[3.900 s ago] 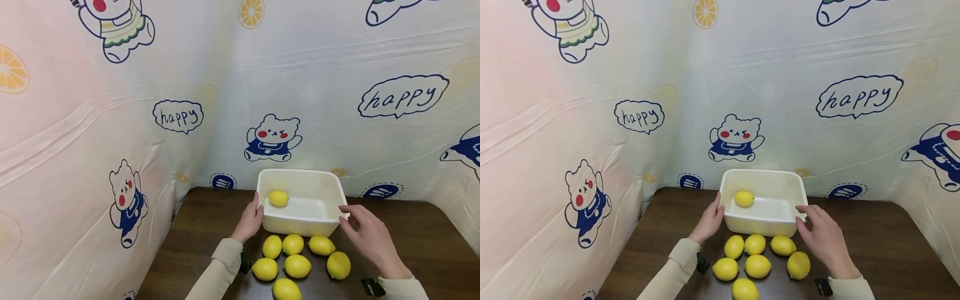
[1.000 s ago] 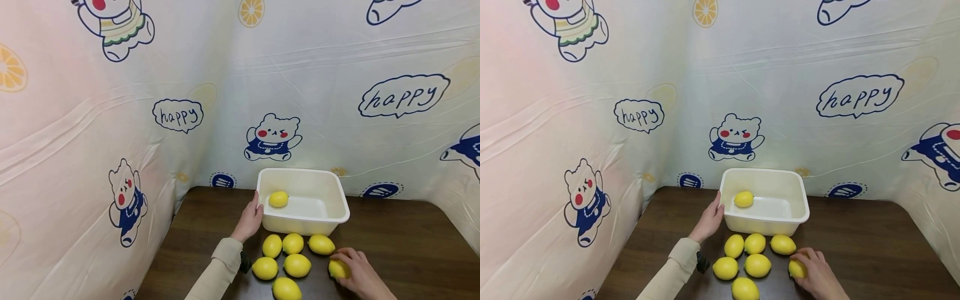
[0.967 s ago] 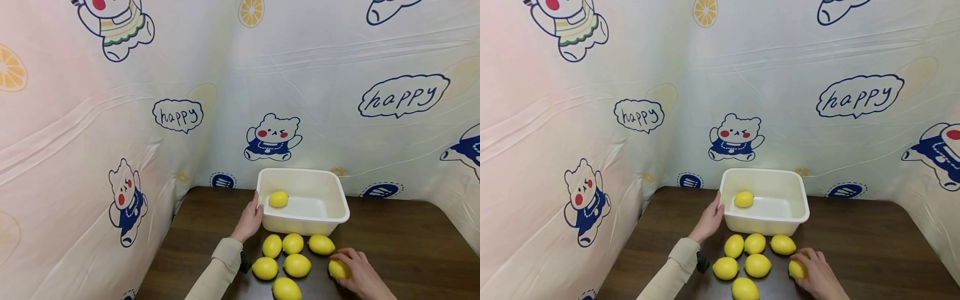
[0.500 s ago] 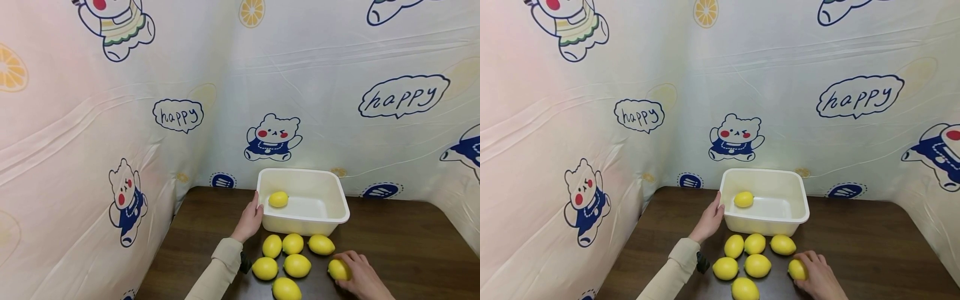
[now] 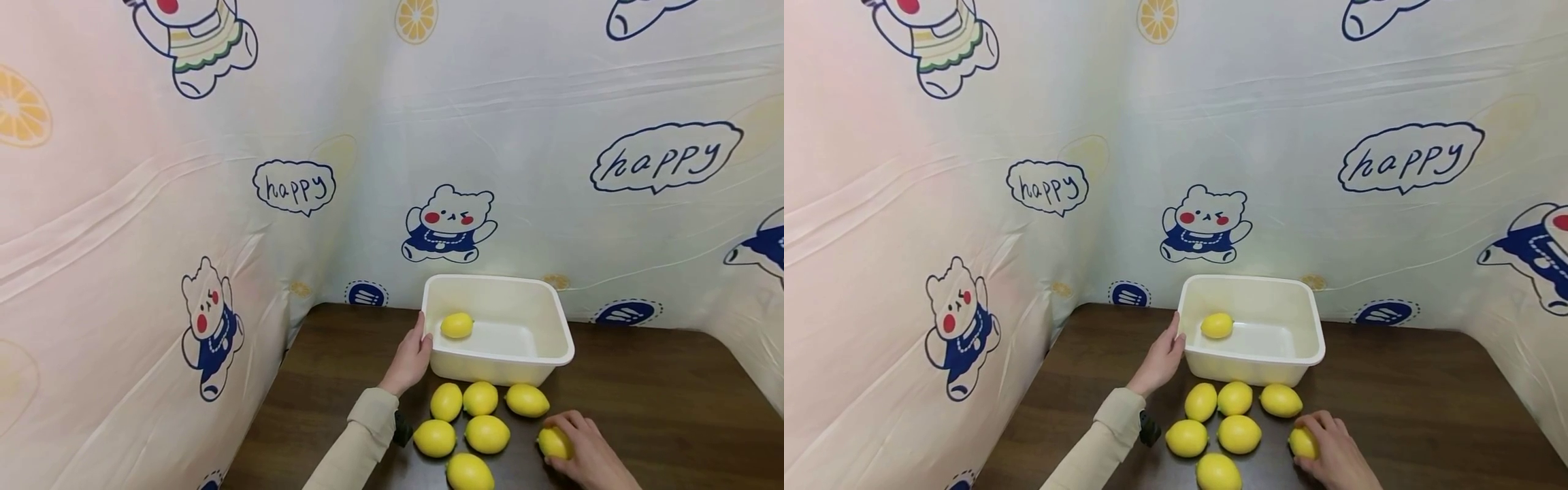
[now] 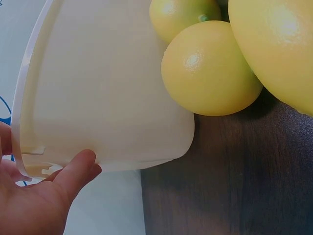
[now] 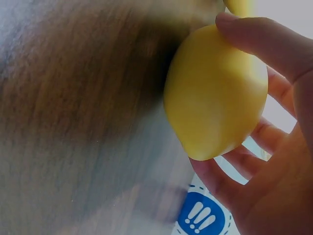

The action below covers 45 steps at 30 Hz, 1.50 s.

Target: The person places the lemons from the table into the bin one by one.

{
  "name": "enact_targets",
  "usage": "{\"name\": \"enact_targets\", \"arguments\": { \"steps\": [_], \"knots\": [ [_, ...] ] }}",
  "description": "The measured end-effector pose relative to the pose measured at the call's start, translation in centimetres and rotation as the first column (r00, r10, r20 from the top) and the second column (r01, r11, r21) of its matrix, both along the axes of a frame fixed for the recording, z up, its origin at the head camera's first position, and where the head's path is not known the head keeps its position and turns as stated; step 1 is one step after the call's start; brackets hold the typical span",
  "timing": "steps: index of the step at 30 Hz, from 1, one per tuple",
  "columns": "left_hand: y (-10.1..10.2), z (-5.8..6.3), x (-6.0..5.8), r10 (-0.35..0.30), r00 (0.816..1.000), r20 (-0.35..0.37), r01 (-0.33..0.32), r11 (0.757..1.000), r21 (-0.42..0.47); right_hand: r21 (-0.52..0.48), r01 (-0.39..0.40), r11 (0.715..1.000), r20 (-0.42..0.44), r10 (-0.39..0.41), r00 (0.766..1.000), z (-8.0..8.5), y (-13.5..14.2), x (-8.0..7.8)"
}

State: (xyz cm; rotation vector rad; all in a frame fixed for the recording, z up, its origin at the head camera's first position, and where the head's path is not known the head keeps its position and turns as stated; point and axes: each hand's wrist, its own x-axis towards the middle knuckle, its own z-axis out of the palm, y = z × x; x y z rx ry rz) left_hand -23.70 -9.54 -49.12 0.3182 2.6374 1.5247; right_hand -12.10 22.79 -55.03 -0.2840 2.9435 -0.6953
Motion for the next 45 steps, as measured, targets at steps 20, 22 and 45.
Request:
{"name": "enact_targets", "arguments": {
  "steps": [20, 22, 45],
  "knots": [
    [0.04, 0.12, 0.01, -0.001, 1.000, -0.012, 0.001, 1.000, 0.007, -0.003, -0.025, 1.000, 0.040, 0.025, 0.999, 0.33, -0.05, 0.32],
    [0.05, 0.10, -0.01, 0.003, 1.000, -0.007, -0.003, 1.000, 0.005, 0.000, -0.033, 0.999, 0.036, 0.033, 0.999, 0.33, -0.03, 0.34],
    [0.11, 0.19, 0.06, 0.011, 1.000, -0.002, -0.011, 1.000, -0.001, -0.015, -0.004, 1.000, 0.067, 0.005, 0.998, 0.26, 0.08, 0.45]
  ]
}}
